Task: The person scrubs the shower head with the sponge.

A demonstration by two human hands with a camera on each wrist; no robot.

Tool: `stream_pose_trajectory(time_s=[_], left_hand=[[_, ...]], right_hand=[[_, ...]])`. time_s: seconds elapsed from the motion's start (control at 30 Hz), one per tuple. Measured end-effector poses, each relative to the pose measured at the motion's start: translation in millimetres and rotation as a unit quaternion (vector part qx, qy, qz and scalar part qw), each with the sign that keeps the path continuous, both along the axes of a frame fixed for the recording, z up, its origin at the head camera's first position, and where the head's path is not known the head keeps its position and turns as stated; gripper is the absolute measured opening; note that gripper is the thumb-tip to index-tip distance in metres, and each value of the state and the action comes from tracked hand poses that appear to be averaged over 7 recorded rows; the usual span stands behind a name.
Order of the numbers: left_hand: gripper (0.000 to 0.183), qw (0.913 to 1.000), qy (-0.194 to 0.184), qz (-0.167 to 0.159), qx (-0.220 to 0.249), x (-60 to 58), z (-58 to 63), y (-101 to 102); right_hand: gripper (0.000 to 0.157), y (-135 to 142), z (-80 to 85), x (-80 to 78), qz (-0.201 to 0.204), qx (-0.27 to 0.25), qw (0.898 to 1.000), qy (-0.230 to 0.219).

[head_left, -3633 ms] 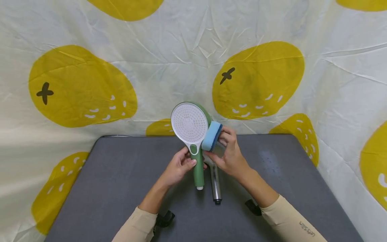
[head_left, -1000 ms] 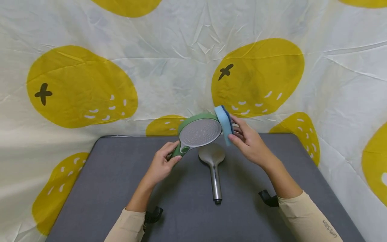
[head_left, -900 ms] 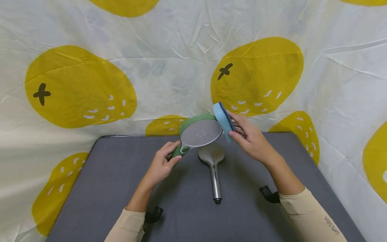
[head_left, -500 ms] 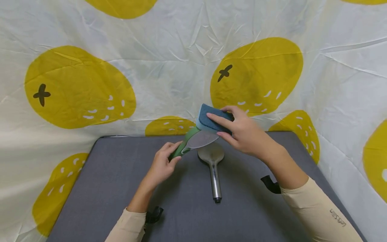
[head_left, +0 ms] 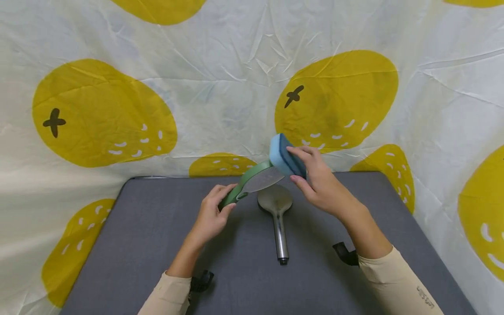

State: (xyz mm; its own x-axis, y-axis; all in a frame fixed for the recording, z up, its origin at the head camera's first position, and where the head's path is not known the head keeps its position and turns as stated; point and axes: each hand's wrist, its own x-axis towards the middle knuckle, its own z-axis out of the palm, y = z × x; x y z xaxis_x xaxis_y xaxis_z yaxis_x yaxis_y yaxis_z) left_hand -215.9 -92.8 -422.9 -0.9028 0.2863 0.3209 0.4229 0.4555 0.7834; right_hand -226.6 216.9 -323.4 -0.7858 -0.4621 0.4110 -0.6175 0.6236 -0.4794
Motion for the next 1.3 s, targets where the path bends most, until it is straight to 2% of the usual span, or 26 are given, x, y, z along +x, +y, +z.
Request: stream_pose_trajectory(time_s=[0.1,0.27,0.33,0.4,0.5,0.6,0.67,0.73,0.8,0.87,0.93,1.03,1.17,1.3], left_hand=[[0.049,0.9999,0.001,-0.005,0.009,0.0,-0.2,0.2],[0.048,0.9997,-0.004,-0.012,0.020,1.0,-1.0,0.6],[0.049,0.9997,-0.004,-0.011,0.022,1.6,-0.4,0.8],[0.050,0.9997,-0.006,-0.009,0.021,2.1,1.2,1.3],[0.051,0.9998,-0.006,-0.002,0.020,2.6,3.4,1.6],[0.051,0.9998,-0.010,0.006,0.015,3.0,5.7,3.1],[0.051,0.9997,-0.014,0.016,0.011,3.3,6.9,5.1],[0.050,0.9994,-0.021,0.027,0.009,3.4,7.5,8.1],[0.050,0.9990,-0.025,0.035,0.008,3.1,7.3,12.3],[0.049,0.9986,-0.022,0.047,0.008,3.3,6.0,14.8],[0.048,0.9980,-0.016,0.060,0.009,3.9,4.7,17.4],[0.048,0.9961,0.002,0.087,0.009,4.8,3.7,20.7],[0.047,0.9924,0.014,0.122,0.007,5.5,4.8,23.6],[0.046,0.9909,0.010,0.134,0.003,6.1,3.9,26.2]], right_hand=[[0.066,8.4,-18.0,3.6,-0.002,-0.081,0.995,-0.060],[0.063,18.4,-45.1,5.3,-0.004,-0.169,0.974,-0.153],[0.062,21.5,-51.3,4.3,-0.004,-0.190,0.967,-0.170],[0.063,23.8,-52.2,2.9,-0.010,-0.200,0.966,-0.162],[0.065,23.7,-43.0,1.7,-0.029,-0.180,0.978,-0.105],[0.067,20.7,-28.5,2.0,-0.053,-0.127,0.990,-0.015],[0.065,16.8,-19.5,2.4,-0.046,-0.091,0.994,0.042],[0.058,10.4,-13.1,2.9,-0.025,-0.053,0.993,0.103],[0.055,2.0,-9.0,3.2,-0.006,-0.012,0.986,0.167],[0.051,-8.9,-8.5,2.2,0.008,0.024,0.975,0.222],[0.053,-20.1,-8.7,2.0,0.010,0.048,0.963,0.264],[0.055,-34.8,-11.1,4.5,-0.002,0.072,0.955,0.286],[0.055,-51.9,-22.7,11.1,-0.041,0.113,0.944,0.307],[0.052,-63.6,-37.2,15.8,-0.060,0.161,0.928,0.330]])
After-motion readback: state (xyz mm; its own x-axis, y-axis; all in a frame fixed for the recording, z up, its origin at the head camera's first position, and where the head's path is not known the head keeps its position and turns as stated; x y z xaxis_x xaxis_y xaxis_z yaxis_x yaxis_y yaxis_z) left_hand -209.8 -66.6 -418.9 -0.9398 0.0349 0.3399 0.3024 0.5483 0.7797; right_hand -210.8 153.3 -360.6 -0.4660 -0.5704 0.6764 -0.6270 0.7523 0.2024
